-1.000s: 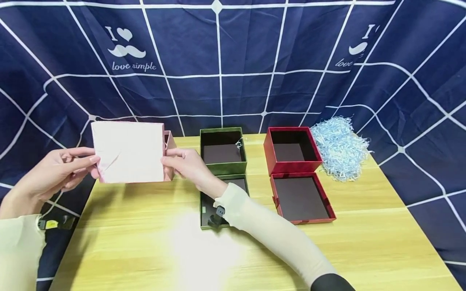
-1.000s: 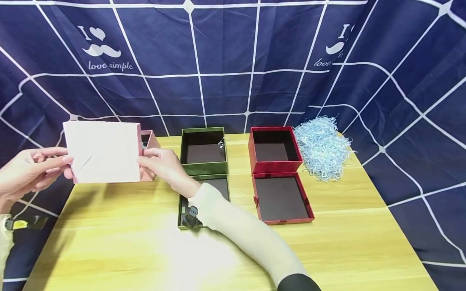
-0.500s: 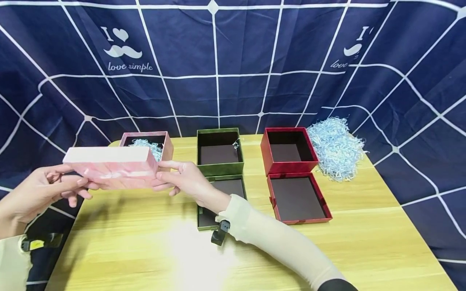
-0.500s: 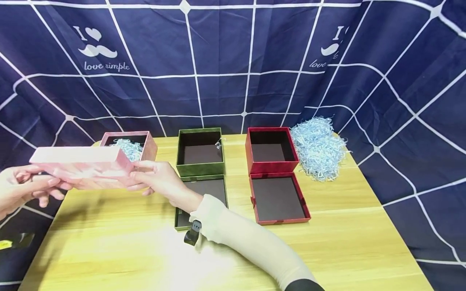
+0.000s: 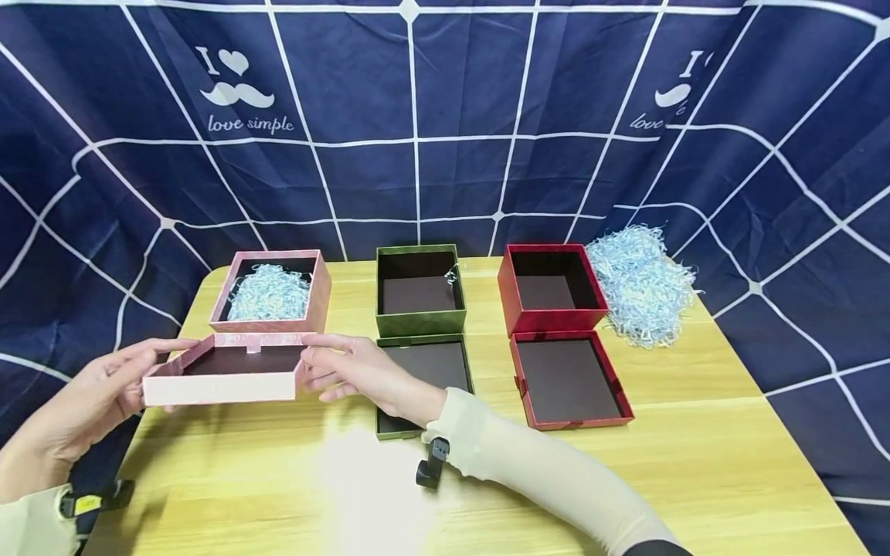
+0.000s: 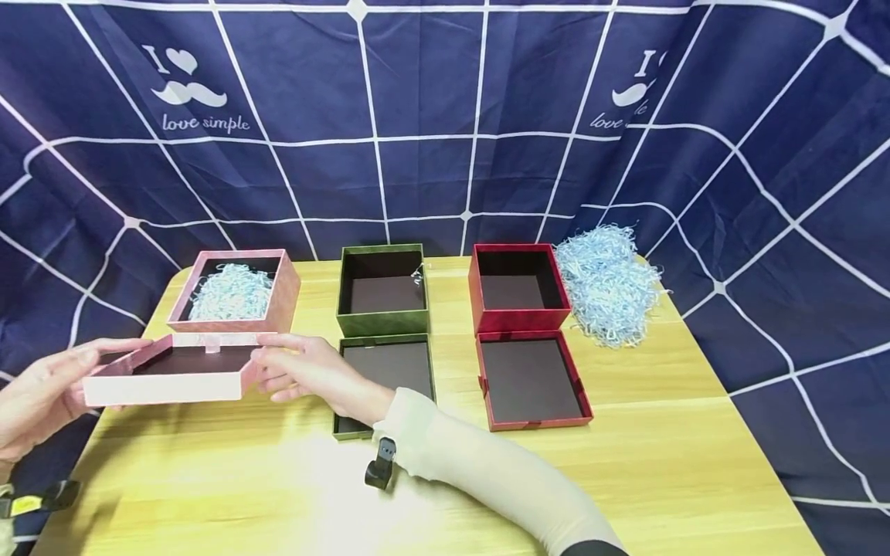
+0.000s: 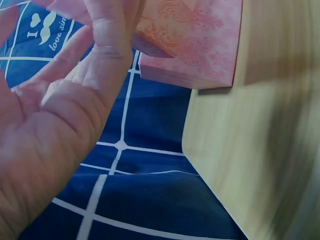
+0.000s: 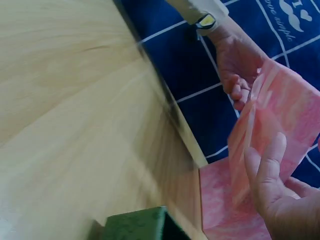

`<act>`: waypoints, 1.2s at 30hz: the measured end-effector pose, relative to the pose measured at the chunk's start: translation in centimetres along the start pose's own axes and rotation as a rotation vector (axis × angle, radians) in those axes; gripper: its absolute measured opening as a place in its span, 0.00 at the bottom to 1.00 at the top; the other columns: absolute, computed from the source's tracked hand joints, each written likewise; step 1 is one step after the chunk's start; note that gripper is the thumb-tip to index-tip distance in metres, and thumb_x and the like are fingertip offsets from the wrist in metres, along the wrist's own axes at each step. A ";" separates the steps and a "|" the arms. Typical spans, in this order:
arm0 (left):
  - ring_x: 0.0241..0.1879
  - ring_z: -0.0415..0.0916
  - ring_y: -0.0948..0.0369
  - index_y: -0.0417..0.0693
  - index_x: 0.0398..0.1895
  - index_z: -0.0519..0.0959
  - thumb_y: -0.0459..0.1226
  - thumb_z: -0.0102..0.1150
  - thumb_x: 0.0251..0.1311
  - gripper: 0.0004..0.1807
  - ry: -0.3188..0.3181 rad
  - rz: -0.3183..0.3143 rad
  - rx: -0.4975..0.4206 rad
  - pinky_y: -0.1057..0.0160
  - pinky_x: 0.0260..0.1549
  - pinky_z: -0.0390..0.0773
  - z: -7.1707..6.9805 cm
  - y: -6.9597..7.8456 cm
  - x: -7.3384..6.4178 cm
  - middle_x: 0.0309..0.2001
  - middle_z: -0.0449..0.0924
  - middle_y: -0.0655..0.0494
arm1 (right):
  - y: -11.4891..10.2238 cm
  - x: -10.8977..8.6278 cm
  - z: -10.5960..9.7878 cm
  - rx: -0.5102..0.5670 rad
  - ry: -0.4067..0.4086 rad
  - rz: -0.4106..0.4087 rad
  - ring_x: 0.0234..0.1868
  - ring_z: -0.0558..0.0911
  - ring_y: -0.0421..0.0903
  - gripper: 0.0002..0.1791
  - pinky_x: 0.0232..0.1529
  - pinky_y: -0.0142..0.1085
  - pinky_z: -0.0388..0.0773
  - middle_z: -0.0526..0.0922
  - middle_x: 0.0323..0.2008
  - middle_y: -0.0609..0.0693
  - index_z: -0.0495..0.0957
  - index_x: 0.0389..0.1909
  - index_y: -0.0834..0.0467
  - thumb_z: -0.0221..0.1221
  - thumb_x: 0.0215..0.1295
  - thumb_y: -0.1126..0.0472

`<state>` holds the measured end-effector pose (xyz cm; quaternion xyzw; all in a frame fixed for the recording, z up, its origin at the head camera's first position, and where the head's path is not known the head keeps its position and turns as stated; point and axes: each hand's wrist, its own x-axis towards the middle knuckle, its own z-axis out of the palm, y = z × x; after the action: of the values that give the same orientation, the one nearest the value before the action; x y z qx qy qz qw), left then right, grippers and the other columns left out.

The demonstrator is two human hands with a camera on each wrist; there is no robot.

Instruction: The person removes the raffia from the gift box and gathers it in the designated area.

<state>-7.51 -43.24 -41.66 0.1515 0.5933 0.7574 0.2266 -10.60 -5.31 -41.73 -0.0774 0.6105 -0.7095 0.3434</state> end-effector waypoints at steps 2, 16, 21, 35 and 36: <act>0.49 0.88 0.61 0.54 0.75 0.79 0.27 0.33 0.88 0.29 0.040 -0.010 0.096 0.63 0.43 0.87 0.0 -0.4 -0.4 0.61 0.86 0.56 | 0.3 -0.1 0.1 -0.008 0.003 0.008 0.46 0.90 0.48 0.31 0.42 0.38 0.89 0.92 0.46 0.50 0.76 0.77 0.54 0.68 0.76 0.55; 0.48 0.81 0.62 0.52 0.85 0.62 0.21 0.44 0.81 0.34 0.053 -0.056 0.345 0.59 0.39 0.84 0.0 -3.4 -1.8 0.61 0.83 0.59 | 2.8 -0.2 2.2 0.020 0.028 0.050 0.47 0.88 0.49 0.39 0.55 0.47 0.85 0.81 0.54 0.52 0.70 0.79 0.48 0.68 0.70 0.72; 0.53 0.82 0.62 0.45 0.87 0.56 0.18 0.43 0.80 0.36 0.000 -0.005 0.338 0.61 0.43 0.83 -0.3 -4.8 -2.1 0.67 0.79 0.58 | 3.6 0.0 3.4 0.042 0.100 0.044 0.42 0.85 0.46 0.43 0.49 0.43 0.86 0.78 0.55 0.52 0.71 0.78 0.48 0.65 0.66 0.80; 0.61 0.81 0.62 0.50 0.90 0.48 0.19 0.42 0.81 0.40 -0.043 -0.058 0.321 0.63 0.52 0.83 -0.4 -6.8 -2.4 0.75 0.73 0.67 | 5.5 0.6 4.6 -0.099 0.232 0.008 0.51 0.79 0.44 0.44 0.43 0.36 0.84 0.68 0.67 0.48 0.72 0.75 0.50 0.64 0.59 0.82; 0.60 0.81 0.62 0.52 0.90 0.49 0.19 0.42 0.81 0.40 -0.041 -0.061 0.315 0.63 0.51 0.84 -0.4 -7.0 -2.4 0.75 0.72 0.68 | 5.5 0.6 4.6 -0.117 0.241 0.012 0.51 0.79 0.43 0.44 0.43 0.35 0.84 0.68 0.67 0.47 0.72 0.75 0.49 0.64 0.59 0.81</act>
<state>-4.54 -43.48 -48.39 0.1824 0.7042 0.6446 0.2351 -6.44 -9.48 -45.86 -0.0077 0.6882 -0.6747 0.2665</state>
